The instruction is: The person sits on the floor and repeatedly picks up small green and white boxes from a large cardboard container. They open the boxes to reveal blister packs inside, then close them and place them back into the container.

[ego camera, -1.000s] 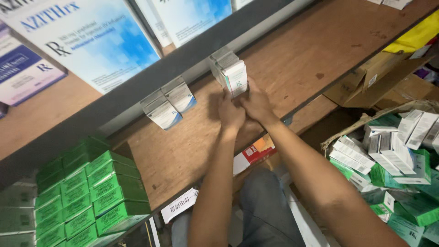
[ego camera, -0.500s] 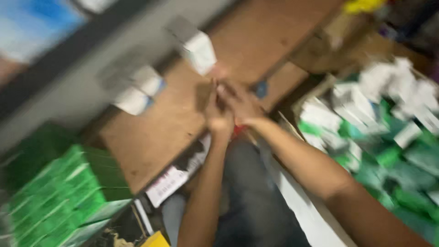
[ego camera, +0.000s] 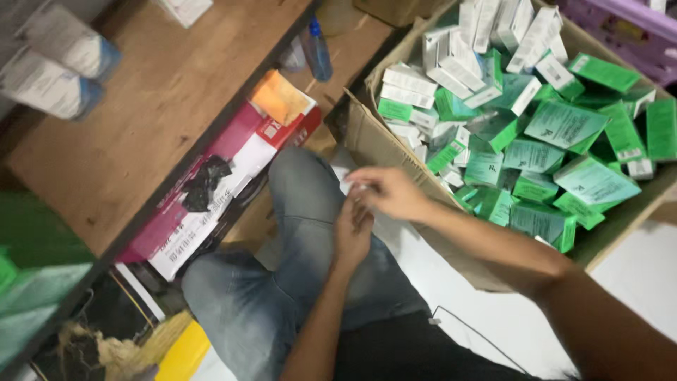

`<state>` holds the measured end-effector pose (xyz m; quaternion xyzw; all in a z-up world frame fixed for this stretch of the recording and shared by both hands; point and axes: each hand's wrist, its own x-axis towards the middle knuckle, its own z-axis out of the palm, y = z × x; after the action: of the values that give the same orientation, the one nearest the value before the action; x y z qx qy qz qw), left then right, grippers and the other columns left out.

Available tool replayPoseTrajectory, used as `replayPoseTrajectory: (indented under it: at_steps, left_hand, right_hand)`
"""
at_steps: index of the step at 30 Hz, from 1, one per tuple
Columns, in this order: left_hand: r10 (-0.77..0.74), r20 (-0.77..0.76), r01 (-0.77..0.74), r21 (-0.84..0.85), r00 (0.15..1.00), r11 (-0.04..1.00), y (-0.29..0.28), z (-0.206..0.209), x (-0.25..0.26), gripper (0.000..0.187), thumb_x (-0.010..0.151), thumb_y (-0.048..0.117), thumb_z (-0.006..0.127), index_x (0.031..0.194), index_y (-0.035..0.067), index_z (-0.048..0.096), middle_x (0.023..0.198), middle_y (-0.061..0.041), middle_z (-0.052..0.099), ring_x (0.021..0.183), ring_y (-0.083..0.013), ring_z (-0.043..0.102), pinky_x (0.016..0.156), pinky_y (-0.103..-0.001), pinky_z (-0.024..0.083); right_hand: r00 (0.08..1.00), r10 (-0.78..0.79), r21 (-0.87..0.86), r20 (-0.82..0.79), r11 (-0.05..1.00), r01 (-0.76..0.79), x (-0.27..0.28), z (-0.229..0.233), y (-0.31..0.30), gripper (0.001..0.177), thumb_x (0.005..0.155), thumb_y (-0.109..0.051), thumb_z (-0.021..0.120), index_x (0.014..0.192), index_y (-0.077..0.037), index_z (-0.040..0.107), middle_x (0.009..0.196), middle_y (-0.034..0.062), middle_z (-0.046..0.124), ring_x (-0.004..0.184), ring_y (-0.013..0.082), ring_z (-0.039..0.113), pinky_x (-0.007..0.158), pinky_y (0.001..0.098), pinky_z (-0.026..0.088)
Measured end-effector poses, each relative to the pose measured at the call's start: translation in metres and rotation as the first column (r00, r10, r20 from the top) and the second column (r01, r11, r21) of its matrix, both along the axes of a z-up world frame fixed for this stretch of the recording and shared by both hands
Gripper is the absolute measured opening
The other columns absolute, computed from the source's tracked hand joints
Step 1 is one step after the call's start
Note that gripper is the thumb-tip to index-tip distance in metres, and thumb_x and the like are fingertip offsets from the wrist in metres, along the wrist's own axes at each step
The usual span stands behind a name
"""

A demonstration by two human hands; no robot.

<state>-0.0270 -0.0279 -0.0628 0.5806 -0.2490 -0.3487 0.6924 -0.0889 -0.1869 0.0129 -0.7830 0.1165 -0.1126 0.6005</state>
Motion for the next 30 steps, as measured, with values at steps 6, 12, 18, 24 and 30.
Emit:
replayPoseTrajectory:
  at_steps: [6,12,18,24,30]
  left_hand:
    - [0.007,0.536,-0.028,0.031,0.844,0.999,0.021,0.035,-0.006,0.04,0.104,-0.002,0.054,0.143,0.002,0.054,0.133,-0.018,0.07,0.125,-0.0263,0.069,0.103,-0.034,0.053]
    - [-0.037,0.549,-0.005,0.074,0.835,0.997,0.02,0.045,0.0,0.048,0.09,-0.003,0.059,0.138,0.005,0.06,0.118,-0.015,0.074,0.105,-0.0248,0.074,0.093,-0.034,0.058]
    - [-0.046,0.526,0.013,0.066,0.849,0.998,0.019,0.051,0.005,0.042,0.089,-0.004,0.059,0.13,0.004,0.065,0.115,-0.014,0.074,0.1,-0.0237,0.074,0.09,-0.034,0.058]
    - [-0.015,0.502,0.002,0.027,0.865,1.0,0.022,0.056,0.005,0.036,0.091,-0.003,0.061,0.126,0.003,0.067,0.111,-0.014,0.073,0.096,-0.0231,0.074,0.087,-0.032,0.059]
    - [-0.029,0.538,0.023,0.017,0.842,1.0,0.023,0.061,0.006,0.034,0.092,-0.002,0.061,0.125,0.002,0.066,0.111,-0.014,0.073,0.096,-0.0235,0.074,0.086,-0.033,0.058]
  right_hand:
    - [0.781,-0.54,0.109,0.314,0.837,0.536,-0.04,-0.043,-0.058,0.016,0.109,-0.012,0.061,0.112,0.002,0.068,0.102,0.0084,0.074,0.093,0.0151,0.07,0.088,0.0274,0.057]
    - [0.822,-0.552,0.33,0.141,0.809,0.486,-0.052,-0.052,-0.153,0.019,0.1,-0.001,0.058,0.116,-0.002,0.067,0.103,0.0055,0.074,0.094,0.0139,0.071,0.088,0.0278,0.058]
    - [0.774,-0.63,-0.529,-0.06,0.678,0.51,-0.037,-0.08,-0.163,0.025,0.086,-0.011,0.075,0.111,-0.006,0.077,0.107,0.0121,0.077,0.095,0.0222,0.075,0.089,0.0316,0.056]
    - [0.883,-0.427,-0.818,0.195,0.426,0.386,-0.062,-0.084,-0.147,0.044,0.067,-0.011,0.081,0.111,-0.009,0.081,0.109,0.0177,0.077,0.095,0.037,0.071,0.086,0.043,0.054]
    - [0.566,-0.817,-0.48,0.107,0.456,0.749,-0.065,-0.067,-0.154,0.021,0.104,-0.021,0.069,0.121,-0.01,0.072,0.12,0.0132,0.074,0.115,0.0275,0.072,0.105,0.0407,0.054]
